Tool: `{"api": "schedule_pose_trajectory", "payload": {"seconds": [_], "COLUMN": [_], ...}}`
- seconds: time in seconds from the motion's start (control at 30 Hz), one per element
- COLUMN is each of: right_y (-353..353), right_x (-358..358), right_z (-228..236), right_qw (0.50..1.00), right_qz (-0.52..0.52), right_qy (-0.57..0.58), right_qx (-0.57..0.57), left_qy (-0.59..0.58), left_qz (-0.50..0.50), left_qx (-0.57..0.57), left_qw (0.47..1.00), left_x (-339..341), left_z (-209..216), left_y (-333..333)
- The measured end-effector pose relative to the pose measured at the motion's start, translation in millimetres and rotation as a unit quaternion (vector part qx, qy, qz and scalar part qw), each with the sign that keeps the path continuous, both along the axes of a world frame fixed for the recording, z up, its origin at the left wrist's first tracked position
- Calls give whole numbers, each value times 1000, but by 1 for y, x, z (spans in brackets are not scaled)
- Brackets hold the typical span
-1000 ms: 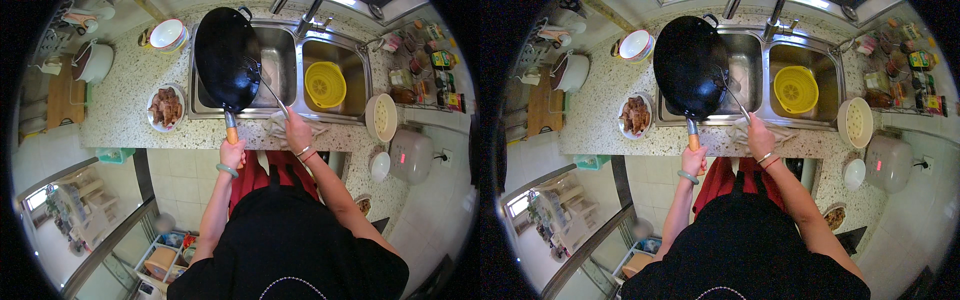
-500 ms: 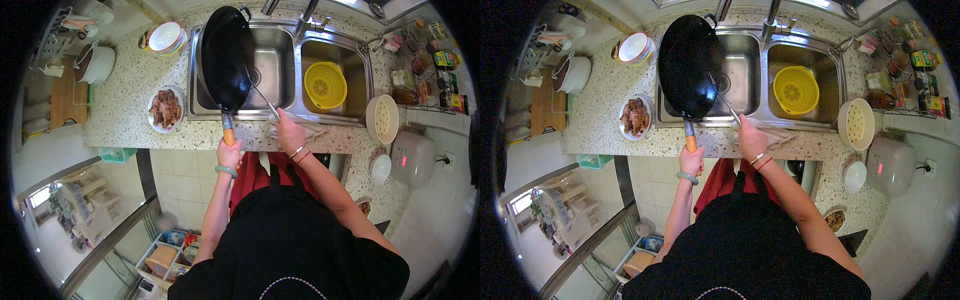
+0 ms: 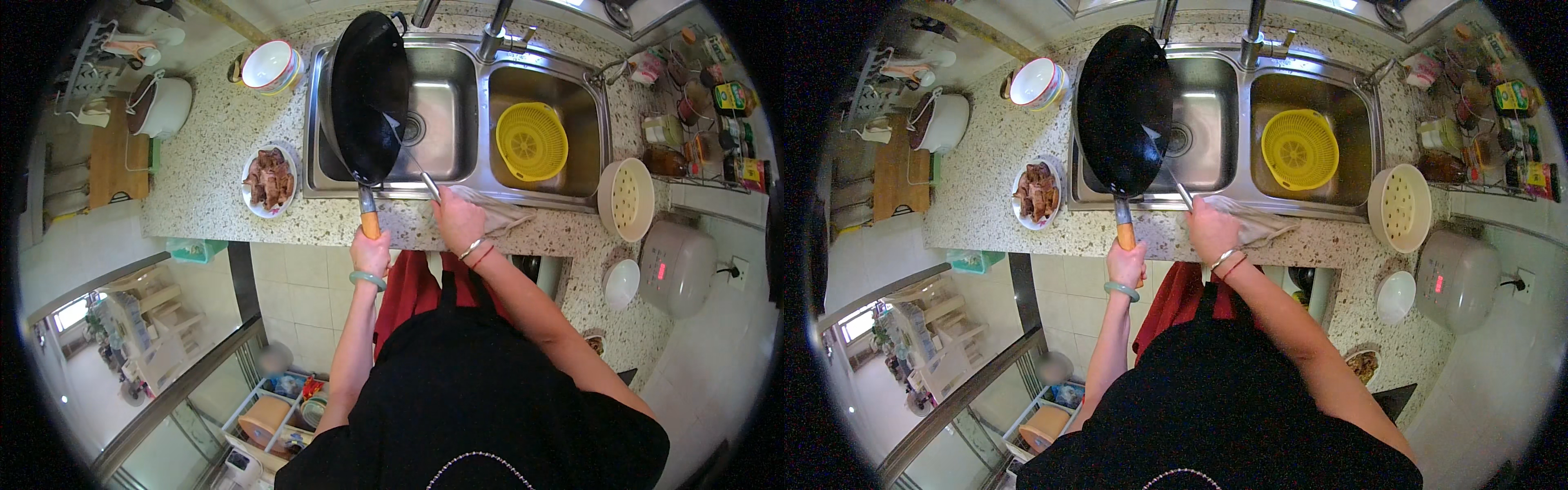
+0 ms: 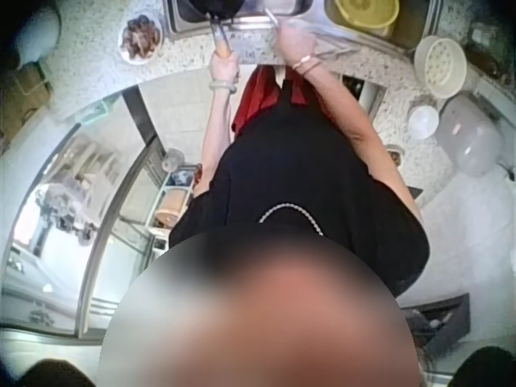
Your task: The person stir-fries green vegetables in a wok, plates them, and serves cooked meat and rice from a rice cooker. They wash their hands and the wok, then place the prepared dishes on a dining table.
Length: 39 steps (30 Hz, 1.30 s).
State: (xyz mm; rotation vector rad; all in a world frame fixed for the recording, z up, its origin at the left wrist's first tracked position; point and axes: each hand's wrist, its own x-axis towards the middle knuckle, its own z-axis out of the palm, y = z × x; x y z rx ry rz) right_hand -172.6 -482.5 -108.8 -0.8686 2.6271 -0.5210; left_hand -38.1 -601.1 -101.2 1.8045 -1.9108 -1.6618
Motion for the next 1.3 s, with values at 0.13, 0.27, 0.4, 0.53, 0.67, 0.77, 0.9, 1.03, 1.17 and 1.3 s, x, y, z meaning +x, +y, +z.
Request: {"api": "schedule_pose_trajectory", "payload": {"seconds": [0.13, 0.27, 0.4, 0.53, 0.67, 0.77, 0.9, 1.03, 1.17, 1.3], "right_y": [-4, -3, 4, 8, 7, 4, 8, 16, 43, 84], "right_x": [7, 16, 16, 54, 115, 163, 220, 266, 300, 332], "right_z": [1, -16, 6, 37, 62, 73, 94, 111, 123, 140], "right_qw": [999, 978, 716, 590, 536, 522, 552, 593, 578, 594], "right_qz": [-13, -89, -240, -252, -275, -306, -331, -380, -388, -405], "right_qy": [-17, -88, -547, -620, -612, -591, -547, -483, -458, -396], "right_qx": [-27, -166, -361, -452, -513, -533, -535, -520, -554, -571], "left_qy": [18, 119, 195, 258, 289, 275, 240, 210, 172, 130], "left_qz": [4, 10, -6, -29, -47, -68, -113, -174, -245, -295], "left_qx": [35, 186, 328, 457, 596, 615, 614, 613, 607, 607], "left_qw": [999, 975, 924, 851, 748, 736, 743, 742, 736, 726], "left_x": [0, 9, 21, 52, 88, 115, 152, 178, 192, 203], "left_z": [2, 0, 15, 33, 40, 58, 78, 95, 117, 132], "left_y": [1, -10, -20, -29, -34, -29, -21, -15, 9, 46]}}
